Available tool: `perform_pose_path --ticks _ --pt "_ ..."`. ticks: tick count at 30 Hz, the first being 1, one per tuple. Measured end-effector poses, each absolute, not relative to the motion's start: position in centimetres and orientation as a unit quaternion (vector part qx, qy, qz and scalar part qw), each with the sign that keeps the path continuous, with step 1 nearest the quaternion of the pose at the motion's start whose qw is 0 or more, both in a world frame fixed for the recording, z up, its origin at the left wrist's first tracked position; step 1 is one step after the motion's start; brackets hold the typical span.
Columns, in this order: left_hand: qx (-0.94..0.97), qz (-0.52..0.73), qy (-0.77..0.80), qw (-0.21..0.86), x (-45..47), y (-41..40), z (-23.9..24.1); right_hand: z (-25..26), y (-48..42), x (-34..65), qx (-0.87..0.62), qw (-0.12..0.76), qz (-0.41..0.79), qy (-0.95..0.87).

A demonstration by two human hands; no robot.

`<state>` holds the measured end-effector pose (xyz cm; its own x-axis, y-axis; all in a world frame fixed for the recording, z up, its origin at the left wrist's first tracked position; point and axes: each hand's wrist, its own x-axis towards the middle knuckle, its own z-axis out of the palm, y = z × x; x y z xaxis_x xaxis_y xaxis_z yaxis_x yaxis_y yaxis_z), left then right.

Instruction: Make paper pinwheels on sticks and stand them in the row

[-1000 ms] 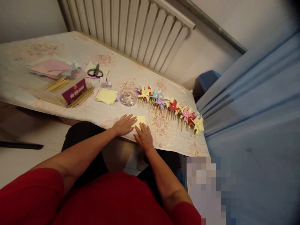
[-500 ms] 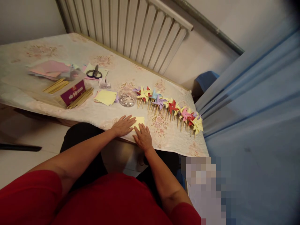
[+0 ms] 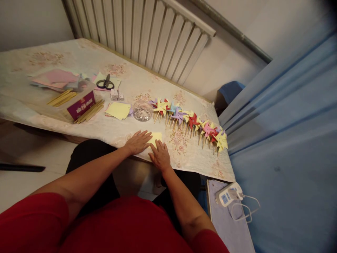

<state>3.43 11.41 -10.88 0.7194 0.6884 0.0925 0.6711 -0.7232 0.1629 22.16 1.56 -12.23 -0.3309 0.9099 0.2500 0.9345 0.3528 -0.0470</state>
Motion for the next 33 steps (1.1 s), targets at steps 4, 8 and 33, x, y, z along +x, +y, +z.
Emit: perform_pose_path --ticks 4,8,33 --pt "0.926 0.077 0.365 0.051 3.5 11.5 -11.2 -12.3 1.6 22.1 -0.566 0.113 -0.052 -0.815" --pt "0.927 0.077 0.366 0.041 3.5 11.4 -11.2 -12.4 1.6 22.1 -0.567 0.110 -0.054 -0.815" --pt "0.926 0.079 0.365 0.045 3.6 11.4 -11.3 -13.3 -2.6 24.6 -0.592 0.129 -0.027 -0.795"
